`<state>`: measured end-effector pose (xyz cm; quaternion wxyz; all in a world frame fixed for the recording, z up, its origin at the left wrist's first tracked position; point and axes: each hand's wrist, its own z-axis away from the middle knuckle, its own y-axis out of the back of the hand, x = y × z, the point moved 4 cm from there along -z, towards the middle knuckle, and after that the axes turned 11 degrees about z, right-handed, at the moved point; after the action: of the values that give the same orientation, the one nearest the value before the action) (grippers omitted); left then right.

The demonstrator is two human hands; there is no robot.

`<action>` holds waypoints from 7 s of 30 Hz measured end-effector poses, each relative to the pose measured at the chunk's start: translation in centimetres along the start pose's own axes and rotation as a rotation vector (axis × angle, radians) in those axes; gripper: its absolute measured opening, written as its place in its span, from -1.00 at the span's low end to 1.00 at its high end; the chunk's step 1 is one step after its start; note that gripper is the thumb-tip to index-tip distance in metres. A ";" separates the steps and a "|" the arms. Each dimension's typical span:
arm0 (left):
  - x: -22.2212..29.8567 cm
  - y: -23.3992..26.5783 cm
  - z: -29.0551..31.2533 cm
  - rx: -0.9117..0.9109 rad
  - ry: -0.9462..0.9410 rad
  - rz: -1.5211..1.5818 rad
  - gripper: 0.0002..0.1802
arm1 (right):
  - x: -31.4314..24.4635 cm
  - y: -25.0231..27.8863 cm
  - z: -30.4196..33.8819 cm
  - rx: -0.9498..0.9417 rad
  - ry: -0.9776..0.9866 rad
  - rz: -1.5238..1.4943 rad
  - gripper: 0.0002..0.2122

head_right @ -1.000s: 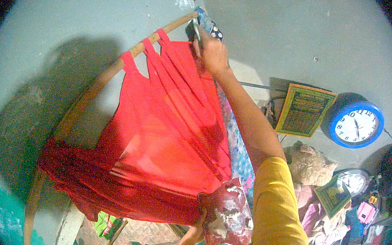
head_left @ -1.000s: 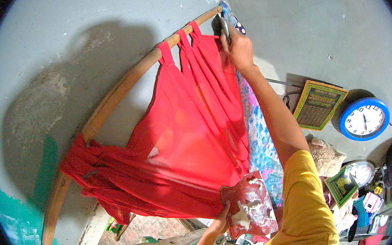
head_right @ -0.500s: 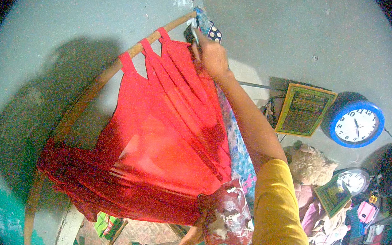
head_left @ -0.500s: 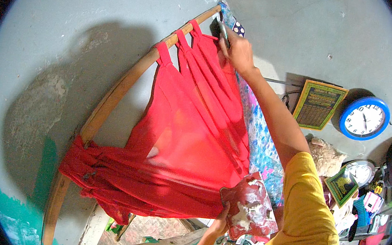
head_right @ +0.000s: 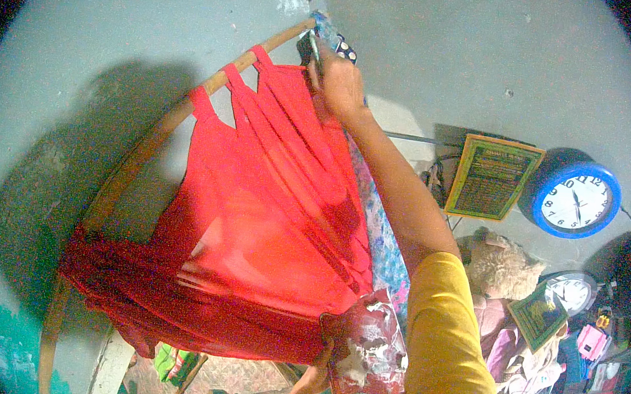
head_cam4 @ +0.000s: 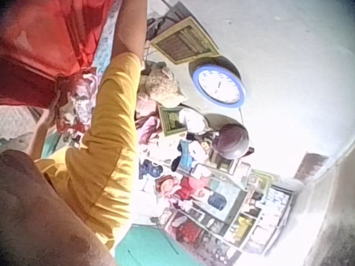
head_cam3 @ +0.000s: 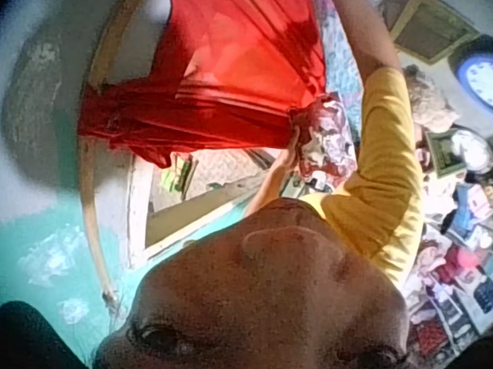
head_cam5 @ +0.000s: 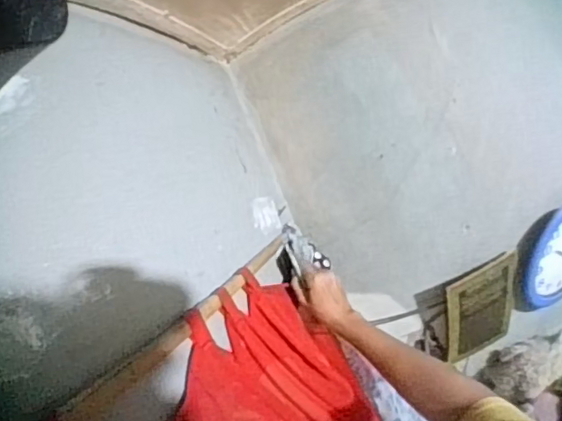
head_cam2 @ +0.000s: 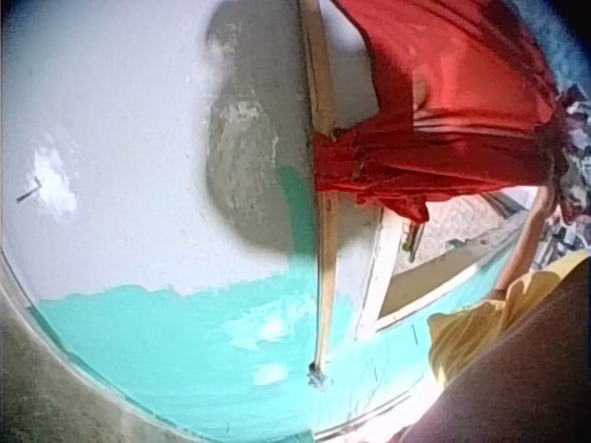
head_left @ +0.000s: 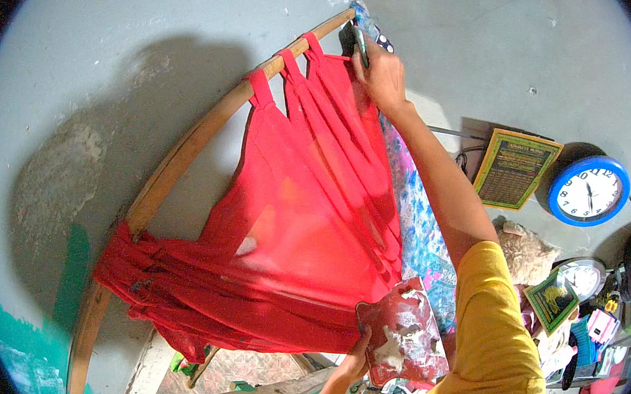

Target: The person applies white plaster to a wall using a putty knife, scooping material from a handheld hawk.

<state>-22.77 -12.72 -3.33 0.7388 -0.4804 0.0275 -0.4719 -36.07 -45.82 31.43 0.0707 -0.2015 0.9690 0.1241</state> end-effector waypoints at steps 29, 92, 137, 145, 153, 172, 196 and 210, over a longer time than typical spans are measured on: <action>-0.4 0.8 -1.1 -0.077 -0.001 0.012 -0.35 | -0.5 1.8 1.8 0.045 0.228 -0.123 -0.59; 4.5 -6.8 2.3 -0.350 -0.138 0.101 -0.25 | -1.2 28.1 18.9 -0.966 -0.637 -0.632 -0.47; 1.8 -4.3 18.4 -0.036 -0.427 -0.103 -0.48 | -4.3 34.5 32.3 -0.637 -1.187 -0.998 -0.72; 2.5 -4.5 20.7 -0.163 -0.350 0.025 -0.45 | -3.7 37.6 32.2 -0.589 -1.268 -0.970 -0.62; 3.4 -6.3 22.7 -0.416 -0.303 0.145 -0.47 | -6.5 40.5 29.3 -0.340 -1.204 -0.970 -0.74; 4.7 -9.6 25.5 -0.526 -0.260 0.402 -0.53 | -17.1 39.7 22.4 -0.247 -0.177 -0.613 -0.58; 4.7 -8.1 20.4 -0.298 -0.018 -0.066 -0.44 | -3.5 43.3 21.0 -0.776 -0.689 -0.444 -0.57; 3.1 -7.2 18.2 -0.237 0.244 -0.196 -0.49 | -6.7 36.6 20.4 -1.153 -0.420 -0.499 -0.69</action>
<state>-16.89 -3.23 13.04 0.6187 -0.5035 0.1251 -0.5900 -43.13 -5.27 20.84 0.1655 -0.3970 0.6373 0.6394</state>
